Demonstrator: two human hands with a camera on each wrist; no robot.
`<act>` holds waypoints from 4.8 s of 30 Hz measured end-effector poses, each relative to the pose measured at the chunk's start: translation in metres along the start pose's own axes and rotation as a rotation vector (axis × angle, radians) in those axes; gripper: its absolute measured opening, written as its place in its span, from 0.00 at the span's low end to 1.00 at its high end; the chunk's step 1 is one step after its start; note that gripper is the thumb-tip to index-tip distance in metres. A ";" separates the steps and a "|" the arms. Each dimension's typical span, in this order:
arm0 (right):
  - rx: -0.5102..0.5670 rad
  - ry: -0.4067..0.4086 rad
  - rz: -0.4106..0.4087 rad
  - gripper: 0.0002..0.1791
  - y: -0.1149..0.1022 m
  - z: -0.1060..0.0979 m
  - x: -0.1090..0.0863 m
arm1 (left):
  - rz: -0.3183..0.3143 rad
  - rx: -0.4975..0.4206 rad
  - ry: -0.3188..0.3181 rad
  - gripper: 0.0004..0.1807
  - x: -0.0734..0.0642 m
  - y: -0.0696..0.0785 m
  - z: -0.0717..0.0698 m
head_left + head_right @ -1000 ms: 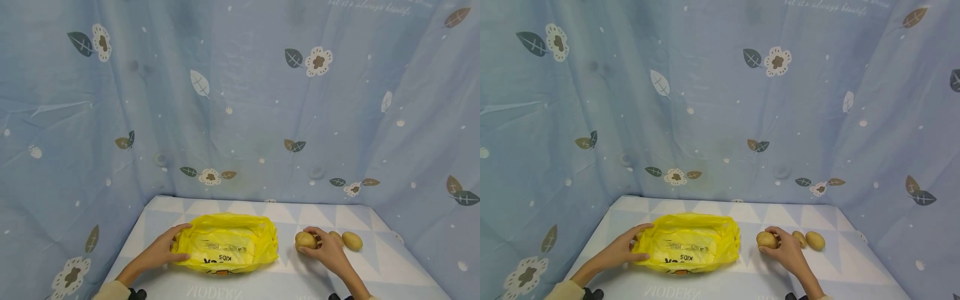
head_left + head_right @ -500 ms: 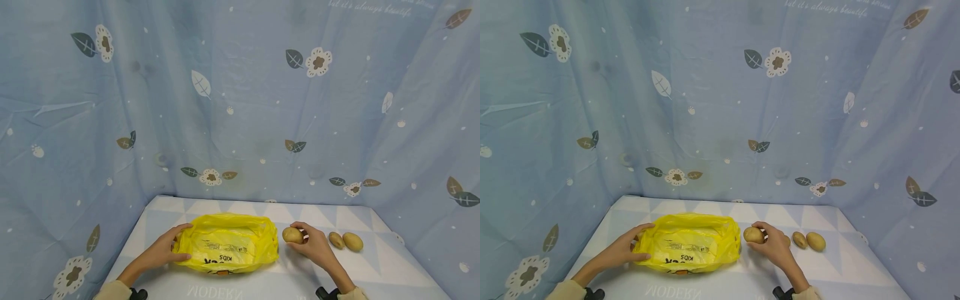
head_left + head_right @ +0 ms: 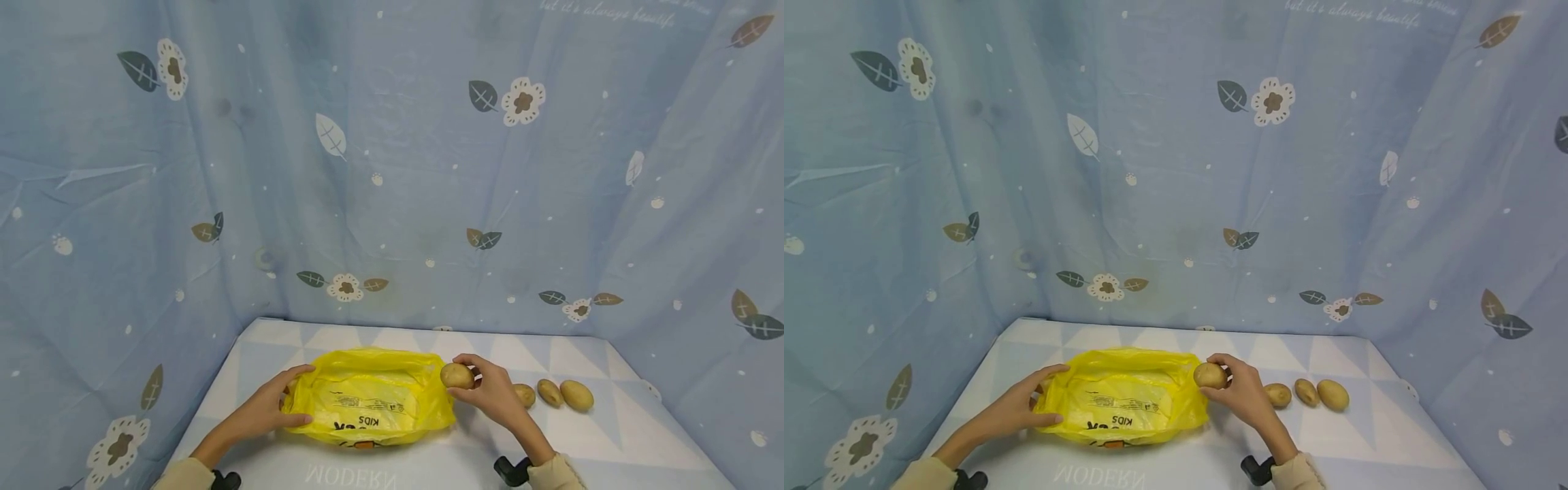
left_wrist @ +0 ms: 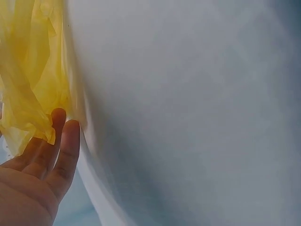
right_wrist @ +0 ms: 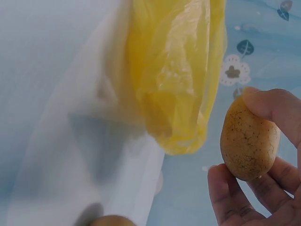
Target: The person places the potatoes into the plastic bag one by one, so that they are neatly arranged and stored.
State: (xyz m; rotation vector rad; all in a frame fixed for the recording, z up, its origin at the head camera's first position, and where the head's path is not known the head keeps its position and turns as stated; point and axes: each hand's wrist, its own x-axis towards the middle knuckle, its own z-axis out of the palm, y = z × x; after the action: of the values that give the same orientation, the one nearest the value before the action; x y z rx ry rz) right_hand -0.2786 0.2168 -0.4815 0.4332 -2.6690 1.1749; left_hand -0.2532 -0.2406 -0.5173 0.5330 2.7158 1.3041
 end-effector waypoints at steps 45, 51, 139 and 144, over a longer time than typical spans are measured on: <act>0.031 -0.216 -0.220 0.28 -0.070 0.092 0.042 | -0.013 -0.009 0.006 0.49 -0.002 0.003 0.001; 0.023 -0.242 -0.203 0.27 -0.079 0.106 0.047 | -0.013 -0.007 0.004 0.48 -0.002 0.003 0.001; 0.016 -0.202 -0.139 0.21 -0.045 0.062 0.045 | -0.045 -0.006 -0.033 0.43 -0.001 0.006 -0.001; 0.020 -0.165 -0.160 0.21 -0.030 0.040 0.039 | -0.021 -0.004 -0.023 0.40 -0.002 0.007 0.000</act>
State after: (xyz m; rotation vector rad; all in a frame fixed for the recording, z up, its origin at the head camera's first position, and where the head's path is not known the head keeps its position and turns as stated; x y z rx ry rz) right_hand -0.3076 0.1599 -0.4761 0.7633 -2.6992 1.1658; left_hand -0.2498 -0.2370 -0.5118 0.5141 2.6920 1.2897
